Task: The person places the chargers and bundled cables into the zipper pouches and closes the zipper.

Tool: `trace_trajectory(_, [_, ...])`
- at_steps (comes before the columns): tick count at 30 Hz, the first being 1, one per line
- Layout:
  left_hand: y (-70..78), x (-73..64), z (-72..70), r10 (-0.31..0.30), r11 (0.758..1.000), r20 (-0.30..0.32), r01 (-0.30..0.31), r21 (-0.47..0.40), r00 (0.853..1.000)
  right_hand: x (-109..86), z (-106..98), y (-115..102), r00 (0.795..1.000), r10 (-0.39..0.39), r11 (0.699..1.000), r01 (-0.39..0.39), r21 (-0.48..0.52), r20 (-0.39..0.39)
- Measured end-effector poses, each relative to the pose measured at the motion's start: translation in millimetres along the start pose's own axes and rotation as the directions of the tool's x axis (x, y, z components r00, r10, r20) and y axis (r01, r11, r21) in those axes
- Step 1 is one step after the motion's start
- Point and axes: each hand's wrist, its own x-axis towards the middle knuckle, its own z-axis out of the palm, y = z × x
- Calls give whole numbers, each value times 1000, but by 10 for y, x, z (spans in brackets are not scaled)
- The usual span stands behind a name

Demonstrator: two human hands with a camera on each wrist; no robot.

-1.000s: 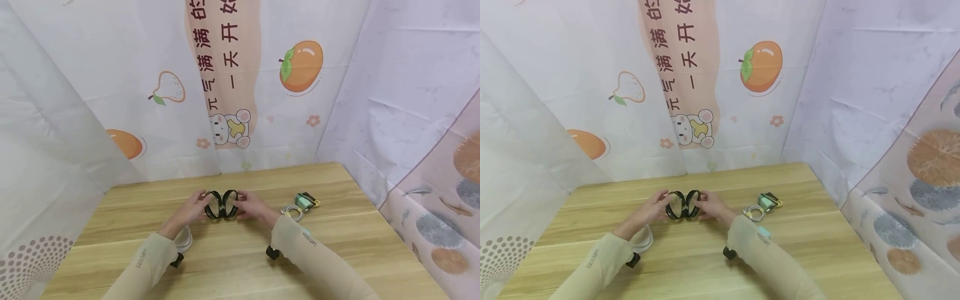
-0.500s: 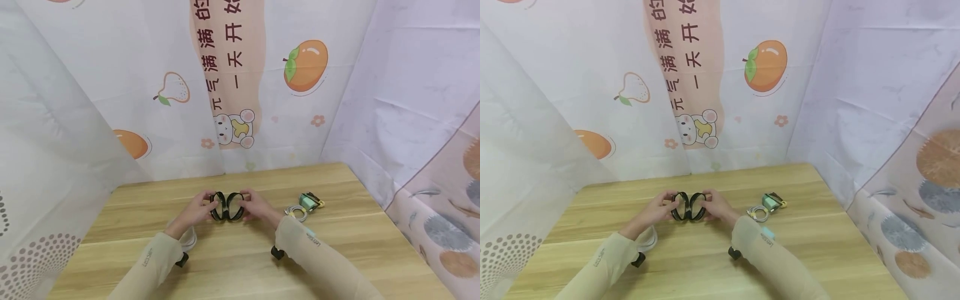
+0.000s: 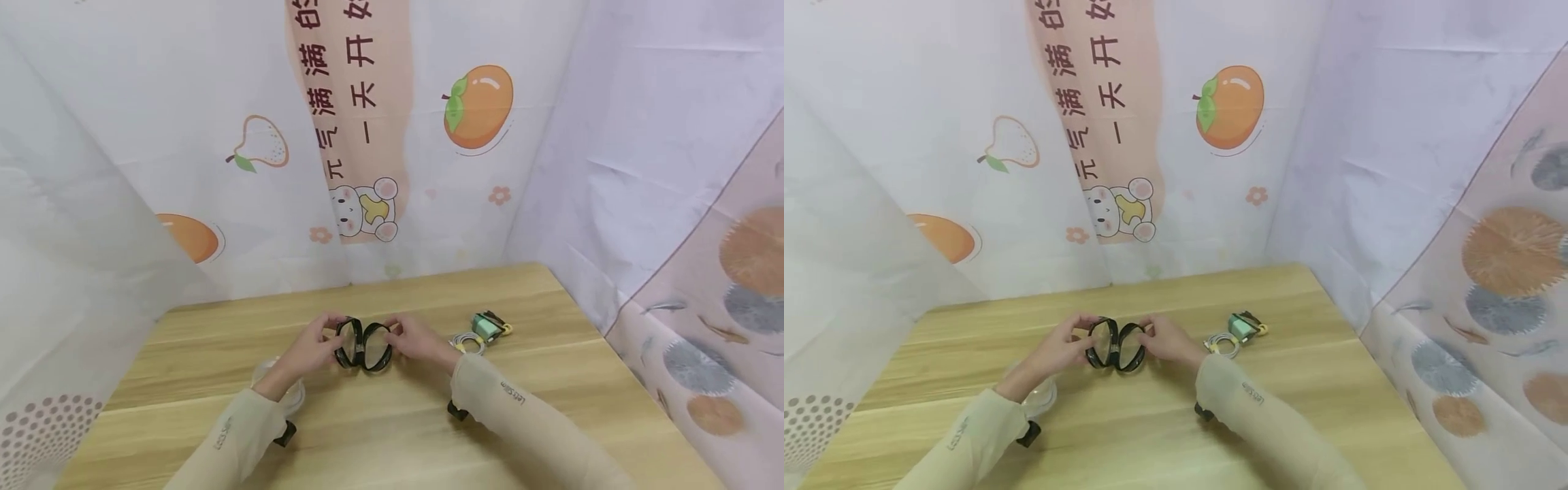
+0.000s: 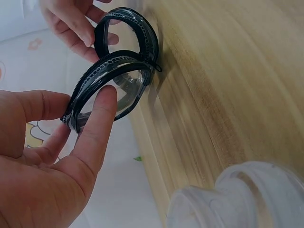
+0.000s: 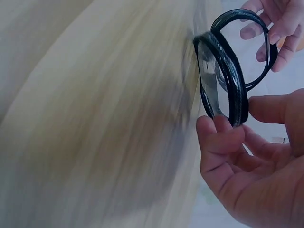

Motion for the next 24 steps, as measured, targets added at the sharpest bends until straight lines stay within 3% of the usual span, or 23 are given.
trace_trajectory(6, [34,-84,-49,-4,1000,-38,4,-8,999,15,-39,-67,996,-71,986,78,-145,50])
trace_trajectory(10, [61,-100,-10,10,1000,3,-10,-19,1000,-53,-35,-4,997,-65,978,73,-197,46])
trace_trajectory(17, [87,-125,53,-20,997,24,22,-75,1000,-112,-45,71,984,-161,953,176,-247,81])
trace_trajectory(24, [155,-92,143,2,994,81,7,-108,997,-157,-118,150,980,-174,924,197,-328,98])
